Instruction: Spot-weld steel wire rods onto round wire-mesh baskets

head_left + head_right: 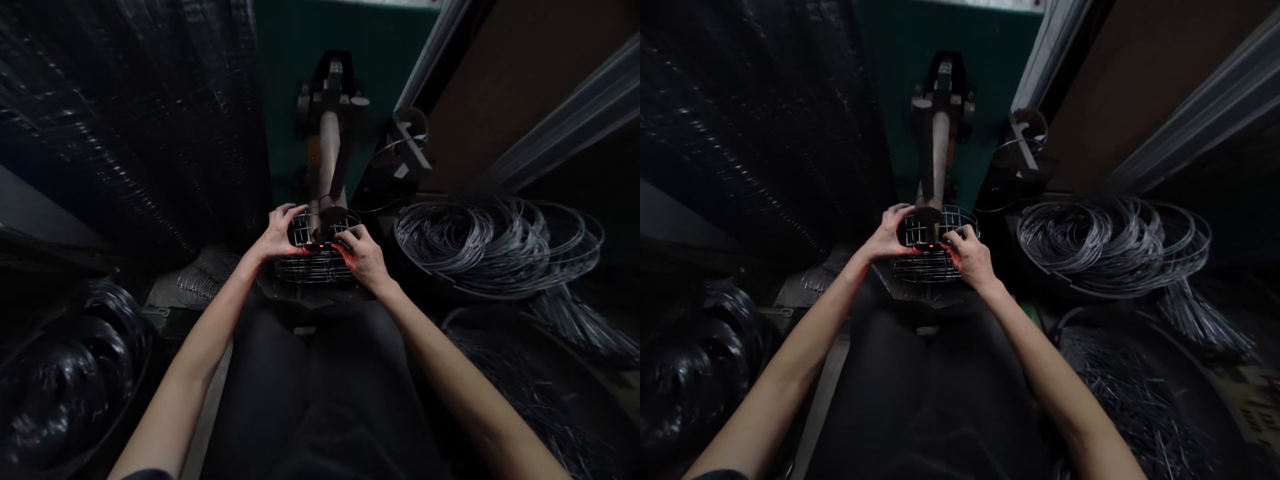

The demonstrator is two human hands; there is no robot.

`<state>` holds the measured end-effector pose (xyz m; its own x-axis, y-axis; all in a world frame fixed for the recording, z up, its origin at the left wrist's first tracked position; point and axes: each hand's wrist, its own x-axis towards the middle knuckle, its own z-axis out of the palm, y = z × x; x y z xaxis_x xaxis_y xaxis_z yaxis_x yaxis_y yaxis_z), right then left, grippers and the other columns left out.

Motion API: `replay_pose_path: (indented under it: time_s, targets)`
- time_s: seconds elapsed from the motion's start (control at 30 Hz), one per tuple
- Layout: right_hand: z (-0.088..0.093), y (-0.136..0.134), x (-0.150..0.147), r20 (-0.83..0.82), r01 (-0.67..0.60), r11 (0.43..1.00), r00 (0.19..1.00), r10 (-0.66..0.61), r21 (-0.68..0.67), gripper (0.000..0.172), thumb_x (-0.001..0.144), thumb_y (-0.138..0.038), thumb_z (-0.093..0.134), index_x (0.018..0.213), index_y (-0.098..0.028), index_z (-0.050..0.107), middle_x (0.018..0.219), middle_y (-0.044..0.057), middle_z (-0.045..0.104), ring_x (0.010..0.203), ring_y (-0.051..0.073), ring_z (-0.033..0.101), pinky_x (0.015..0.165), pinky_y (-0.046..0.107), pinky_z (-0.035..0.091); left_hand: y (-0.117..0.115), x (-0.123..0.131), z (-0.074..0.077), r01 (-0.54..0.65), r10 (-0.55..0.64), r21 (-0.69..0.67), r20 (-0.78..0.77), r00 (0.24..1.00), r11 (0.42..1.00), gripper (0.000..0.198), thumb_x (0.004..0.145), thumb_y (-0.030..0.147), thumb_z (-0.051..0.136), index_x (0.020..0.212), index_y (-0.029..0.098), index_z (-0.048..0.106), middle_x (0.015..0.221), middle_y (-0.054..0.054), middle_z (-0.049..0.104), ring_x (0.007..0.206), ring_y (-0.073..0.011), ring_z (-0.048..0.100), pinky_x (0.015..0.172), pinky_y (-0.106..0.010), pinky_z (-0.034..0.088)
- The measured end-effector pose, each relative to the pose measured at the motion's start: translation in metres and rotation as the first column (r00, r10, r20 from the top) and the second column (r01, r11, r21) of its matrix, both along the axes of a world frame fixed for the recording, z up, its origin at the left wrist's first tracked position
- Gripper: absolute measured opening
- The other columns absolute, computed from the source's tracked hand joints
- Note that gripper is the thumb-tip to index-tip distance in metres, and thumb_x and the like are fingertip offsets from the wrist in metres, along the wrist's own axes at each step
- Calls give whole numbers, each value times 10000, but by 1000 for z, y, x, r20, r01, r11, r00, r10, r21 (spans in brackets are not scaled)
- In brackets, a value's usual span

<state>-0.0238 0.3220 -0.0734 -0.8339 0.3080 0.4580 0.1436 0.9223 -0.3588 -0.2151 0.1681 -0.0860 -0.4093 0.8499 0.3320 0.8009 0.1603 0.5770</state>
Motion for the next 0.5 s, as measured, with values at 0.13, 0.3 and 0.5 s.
replay_pose_path:
  time_s: [0.13, 0.3, 0.5]
  targets:
    - [17, -3, 43, -111, 48, 984, 991, -68, -174, 310, 972, -346, 348, 988, -223, 632, 943, 66, 581, 871, 184, 592, 785, 306, 484, -31, -6, -31, -24, 25, -15, 81, 996, 1000, 1313, 438, 580, 859, 1483, 240, 140, 1521, -170, 137, 1411, -437, 122, 1133, -629, 179]
    - [-6, -16, 117, 136, 78, 960, 990, -42, -270, 380, 987, -374, 283, 862, -228, 610, 793, 31, 633, 754, 173, 623, 691, 292, 516, -39, -15, -76, -51, 0, 145, 330, 944, 988, 1325, 527, 662, 780, 1473, 269, -62, 1491, -196, 189, 1412, -354, 238, 1128, -578, 266]
    - [-82, -20, 179, 252, -12, 937, 962, 106, -348, 344, 948, -403, 383, 775, -242, 633, 720, 30, 688, 652, 195, 681, 598, 300, 567, -40, 2, -76, -179, 21, 287, 477, 879, 941, 1338, 453, 692, 795, 1452, 301, -5, 1388, -143, 317, 1332, -343, 369, 1086, -539, 364]
